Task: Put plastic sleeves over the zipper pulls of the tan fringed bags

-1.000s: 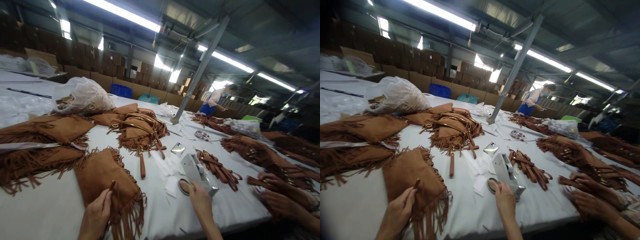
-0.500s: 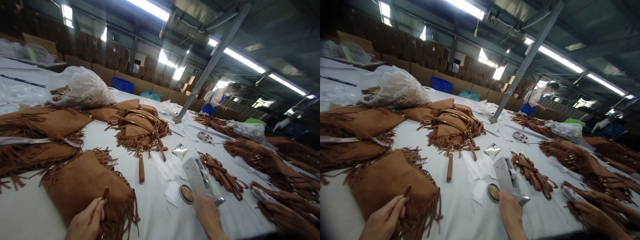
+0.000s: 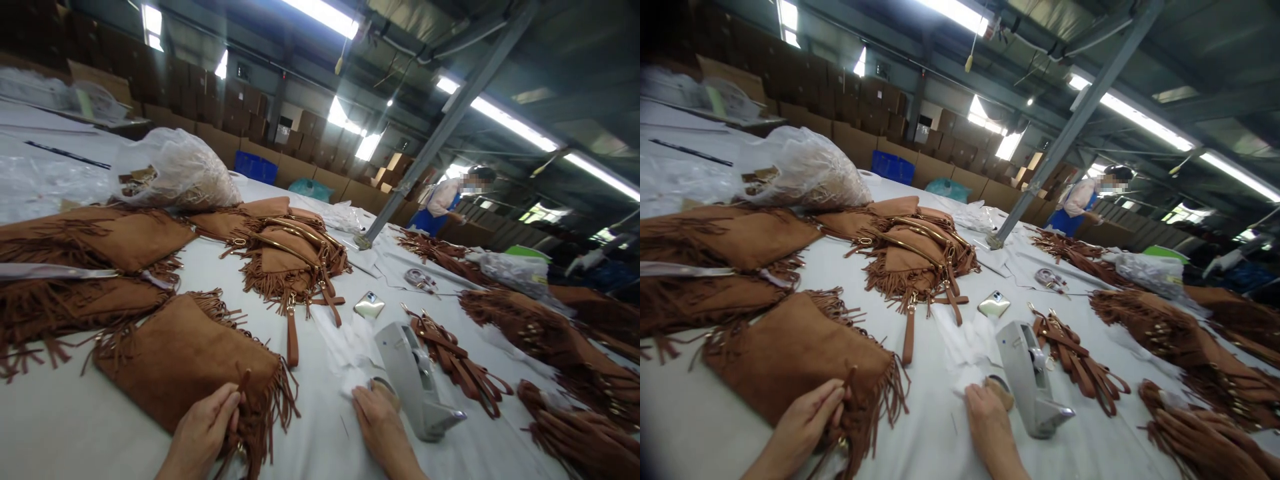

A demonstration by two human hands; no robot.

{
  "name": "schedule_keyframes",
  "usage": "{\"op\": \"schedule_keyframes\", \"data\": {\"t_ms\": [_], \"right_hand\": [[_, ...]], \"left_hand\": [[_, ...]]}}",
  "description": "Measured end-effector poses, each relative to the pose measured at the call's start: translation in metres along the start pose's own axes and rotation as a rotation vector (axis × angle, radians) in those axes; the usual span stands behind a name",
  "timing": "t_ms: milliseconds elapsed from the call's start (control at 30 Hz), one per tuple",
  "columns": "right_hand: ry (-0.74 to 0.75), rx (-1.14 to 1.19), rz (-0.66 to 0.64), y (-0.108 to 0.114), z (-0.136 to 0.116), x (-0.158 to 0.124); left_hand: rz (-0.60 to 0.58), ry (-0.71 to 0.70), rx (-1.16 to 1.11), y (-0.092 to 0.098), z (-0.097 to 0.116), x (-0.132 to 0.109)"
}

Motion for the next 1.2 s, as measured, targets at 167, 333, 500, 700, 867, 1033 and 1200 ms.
{"op": "schedule_keyframes", "data": {"t_ms": [167,333,500,700,867,1033,1200], "right_hand": [[-0.257,0.164,0.051,0.014,0.014,0.001],[-0.453,0.503,0.077,0.016,0.026,0.002],[-0.743,0.979,0.147,0.01,0.029,-0.006],[-0.81,1.524,0.082,0.003,-0.032,0.003],[-0.742,1.406,-0.08,-0.023,-0.068,0.014],[-0.507,1.254,-0.212,-0.034,-0.121,0.032],[-0.139,1.121,-0.229,-0.013,-0.184,0.056]], "left_hand": [[0.006,0.002,0.03,0.001,0.001,0.0],[-0.041,-0.022,0.041,-0.003,-0.002,0.001],[-0.071,-0.033,0.057,-0.005,-0.004,0.001],[-0.061,-0.073,0.038,-0.004,0.0,0.001],[-0.108,-0.103,-0.07,-0.002,0.007,0.003],[-0.286,-0.179,-0.266,0.004,0.032,-0.001],[-0.498,-0.069,-0.456,0.0,0.037,-0.005]]}}
Point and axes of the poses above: each hand's wrist, its own x-axis towards the middle knuckle, its own y-axis out of the back of the hand, z = x × y, the point moved 8 cm from there along x, towards the middle knuckle, and after that the axes turned 3 degrees about z, right-handed, at the moved point
